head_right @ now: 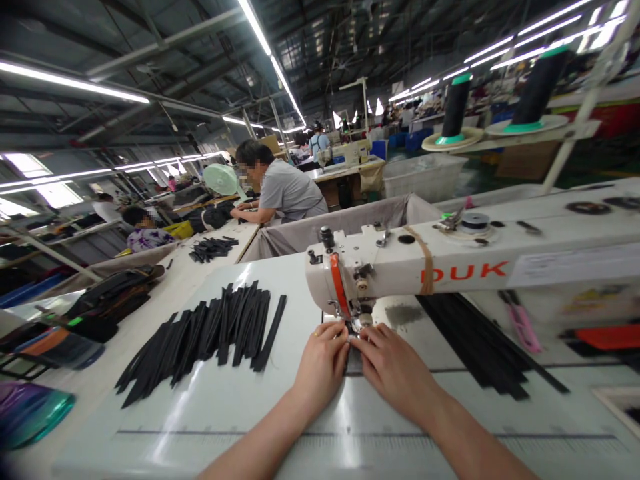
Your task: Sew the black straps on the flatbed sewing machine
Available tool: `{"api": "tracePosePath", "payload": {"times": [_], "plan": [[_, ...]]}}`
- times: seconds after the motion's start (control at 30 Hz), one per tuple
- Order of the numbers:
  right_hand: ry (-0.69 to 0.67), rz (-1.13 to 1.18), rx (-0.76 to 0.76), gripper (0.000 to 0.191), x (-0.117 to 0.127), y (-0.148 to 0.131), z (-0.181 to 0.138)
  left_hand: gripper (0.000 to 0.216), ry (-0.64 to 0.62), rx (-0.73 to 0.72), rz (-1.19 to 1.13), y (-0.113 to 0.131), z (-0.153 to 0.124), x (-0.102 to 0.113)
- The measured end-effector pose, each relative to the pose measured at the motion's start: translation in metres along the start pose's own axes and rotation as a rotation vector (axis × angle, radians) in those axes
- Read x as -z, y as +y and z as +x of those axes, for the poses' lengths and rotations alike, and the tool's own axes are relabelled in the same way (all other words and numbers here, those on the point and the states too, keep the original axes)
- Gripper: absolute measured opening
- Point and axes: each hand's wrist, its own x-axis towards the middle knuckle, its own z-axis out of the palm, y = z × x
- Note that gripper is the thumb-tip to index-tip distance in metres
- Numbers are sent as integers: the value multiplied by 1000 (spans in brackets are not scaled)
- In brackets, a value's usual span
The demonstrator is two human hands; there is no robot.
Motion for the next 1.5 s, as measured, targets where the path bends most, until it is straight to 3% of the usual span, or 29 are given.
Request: {"api": "tracePosePath", "payload": {"times": [0.57,1.5], "plan": [[-13,7,-33,32,-7,1,-4,29,-38,-32,222,-1,-4,-10],[12,-16,-38,33,-4,-3,-2,27,-139,-29,208,1,2,-3]]}}
